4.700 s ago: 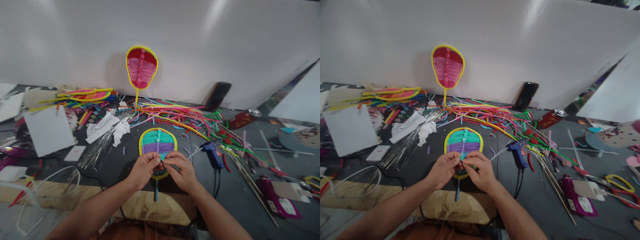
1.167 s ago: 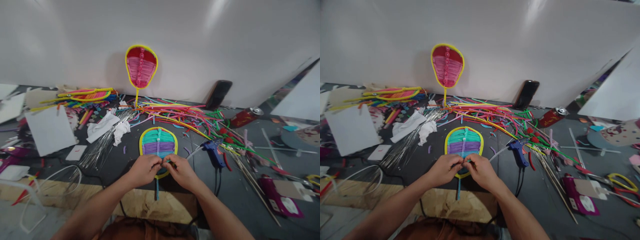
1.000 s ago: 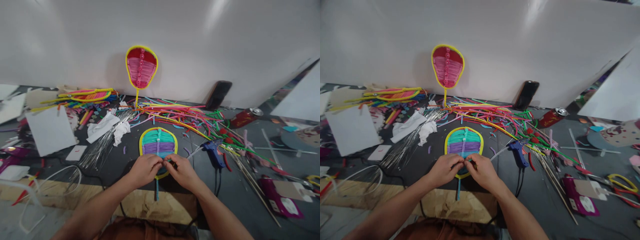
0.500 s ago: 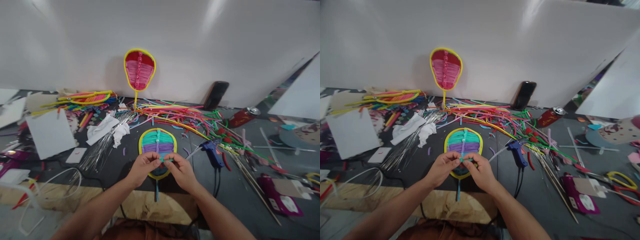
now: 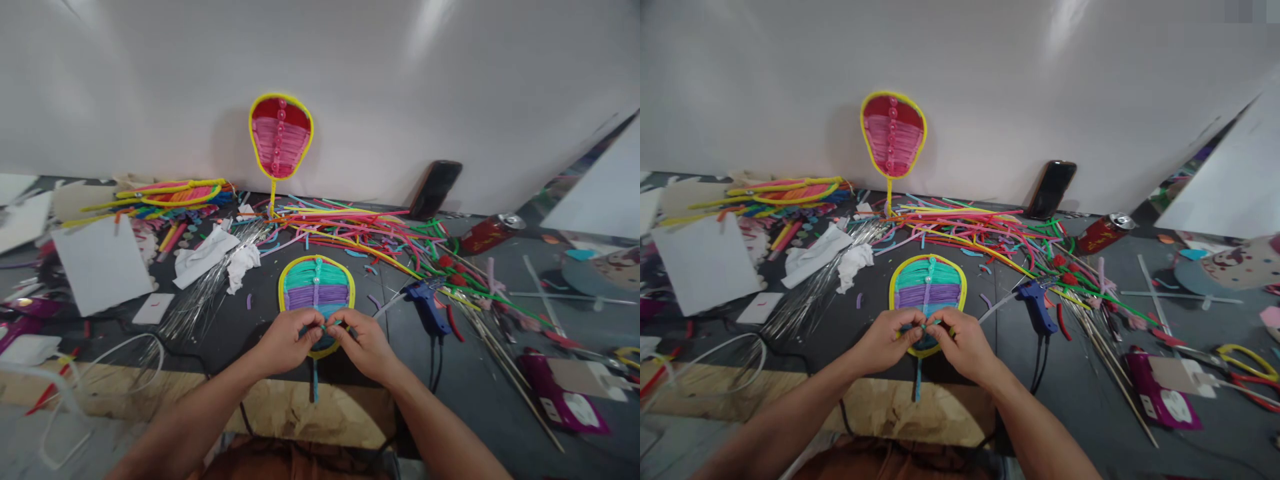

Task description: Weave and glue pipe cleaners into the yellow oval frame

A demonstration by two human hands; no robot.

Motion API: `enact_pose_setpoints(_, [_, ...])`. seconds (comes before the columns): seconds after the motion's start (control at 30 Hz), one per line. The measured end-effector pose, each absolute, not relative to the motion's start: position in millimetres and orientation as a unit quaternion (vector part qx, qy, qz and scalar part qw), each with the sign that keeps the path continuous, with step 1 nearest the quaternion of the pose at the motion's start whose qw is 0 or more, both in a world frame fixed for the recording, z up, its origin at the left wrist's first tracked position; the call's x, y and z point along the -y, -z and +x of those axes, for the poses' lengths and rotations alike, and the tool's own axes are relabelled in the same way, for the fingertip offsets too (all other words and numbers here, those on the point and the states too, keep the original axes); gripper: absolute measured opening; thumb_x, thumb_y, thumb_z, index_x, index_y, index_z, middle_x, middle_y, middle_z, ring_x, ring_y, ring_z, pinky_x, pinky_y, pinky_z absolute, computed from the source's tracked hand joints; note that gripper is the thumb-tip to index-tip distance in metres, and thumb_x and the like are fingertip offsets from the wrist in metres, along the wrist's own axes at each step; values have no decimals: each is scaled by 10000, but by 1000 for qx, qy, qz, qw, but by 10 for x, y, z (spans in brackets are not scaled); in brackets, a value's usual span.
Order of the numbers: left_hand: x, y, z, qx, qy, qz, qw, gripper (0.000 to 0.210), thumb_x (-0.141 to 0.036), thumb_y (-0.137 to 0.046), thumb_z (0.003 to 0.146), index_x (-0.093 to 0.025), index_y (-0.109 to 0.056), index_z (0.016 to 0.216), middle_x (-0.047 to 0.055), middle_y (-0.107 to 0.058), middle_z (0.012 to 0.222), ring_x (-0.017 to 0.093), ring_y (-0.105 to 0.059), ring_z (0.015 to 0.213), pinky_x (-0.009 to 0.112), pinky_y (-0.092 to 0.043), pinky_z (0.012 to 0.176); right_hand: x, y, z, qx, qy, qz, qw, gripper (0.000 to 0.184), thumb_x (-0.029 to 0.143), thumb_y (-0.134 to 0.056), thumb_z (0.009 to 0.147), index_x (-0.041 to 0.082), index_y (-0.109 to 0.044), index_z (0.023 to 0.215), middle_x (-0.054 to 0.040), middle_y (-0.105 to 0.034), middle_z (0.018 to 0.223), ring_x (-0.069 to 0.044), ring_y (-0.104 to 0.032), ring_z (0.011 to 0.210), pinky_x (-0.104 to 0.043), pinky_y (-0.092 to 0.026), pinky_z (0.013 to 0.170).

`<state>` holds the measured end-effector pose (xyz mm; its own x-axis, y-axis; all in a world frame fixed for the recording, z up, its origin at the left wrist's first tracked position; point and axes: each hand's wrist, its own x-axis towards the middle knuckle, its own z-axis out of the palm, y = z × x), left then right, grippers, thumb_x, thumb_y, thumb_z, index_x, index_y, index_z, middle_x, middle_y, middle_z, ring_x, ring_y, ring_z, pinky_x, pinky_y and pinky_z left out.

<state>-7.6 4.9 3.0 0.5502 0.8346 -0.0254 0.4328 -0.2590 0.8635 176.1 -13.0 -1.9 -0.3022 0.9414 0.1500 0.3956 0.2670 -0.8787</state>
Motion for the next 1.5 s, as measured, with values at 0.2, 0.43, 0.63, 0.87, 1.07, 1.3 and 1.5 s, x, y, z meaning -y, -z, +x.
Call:
enact_pose_setpoints(0.2, [-60,-24,-67,-403,-196,837,313,185,-207,-424,870,-176,-596,808,37,-632,750,167,-567,726,261,-401,672,119,7,1779,753,-341,-476,300,92,197,-515,851,195,-604,830,-31,-633,753,-152,-563,683,-253,-413,631])
enact_pose_setpoints(0.43, [-17,-18,11,-426,-306,643,557,196,-327,-582,810,-162,-616,910,20,-664,851,143,-589,781,234,-447,715,154,-6,1722,619,-441,-509,405,162,313,-497,875,192,-573,798,17,-550,650,-107,-476,547,-212,-377,511])
enact_pose_setpoints(0.63, [-8,4,33,-423,-341,530,651,296,-420,-641,756,-129,-611,798,-9,-575,684,100,-494,637,206,-406,610,175,-6,1706,627,-432,-490,425,136,294,-526,867,191,-603,821,-5,-625,709,-122,-547,619,-226,-428,591])
enact_pose_setpoints(0.87, [-53,-37,-29,-421,-304,556,649,336,-453,-619,759,-118,-618,758,11,-591,660,111,-507,615,219,-404,588,134,-32,1777,656,-436,-469,400,114,270,-554,855,197,-638,826,-17,-647,748,-139,-574,679,-247,-451,651])
enact_pose_setpoints(1.07, [-68,-88,-80,-422,-230,732,482,173,-262,-534,828,-155,-641,744,-1,-619,657,113,-534,630,207,-393,588,121,-29,1792,695,-415,-462,360,121,247,-537,859,197,-622,789,-1,-614,693,-128,-547,640,-231,-422,617])
enact_pose_setpoints(1.3, [-54,10,-111,-353,-203,881,241,234,-168,-397,873,-165,-623,813,59,-650,739,169,-578,702,268,-422,647,112,-15,1799,709,-431,-475,294,127,214,-534,850,181,-597,746,14,-583,655,-114,-507,609,-216,-383,582])
enact_pose_setpoints(1.5, [-44,4,-84,-378,-217,865,248,235,-174,-404,880,-181,-636,845,57,-665,781,166,-588,747,280,-444,719,135,-32,1747,677,-468,-461,331,140,198,-475,862,180,-548,744,41,-484,602,-91,-414,550,-193,-344,512])
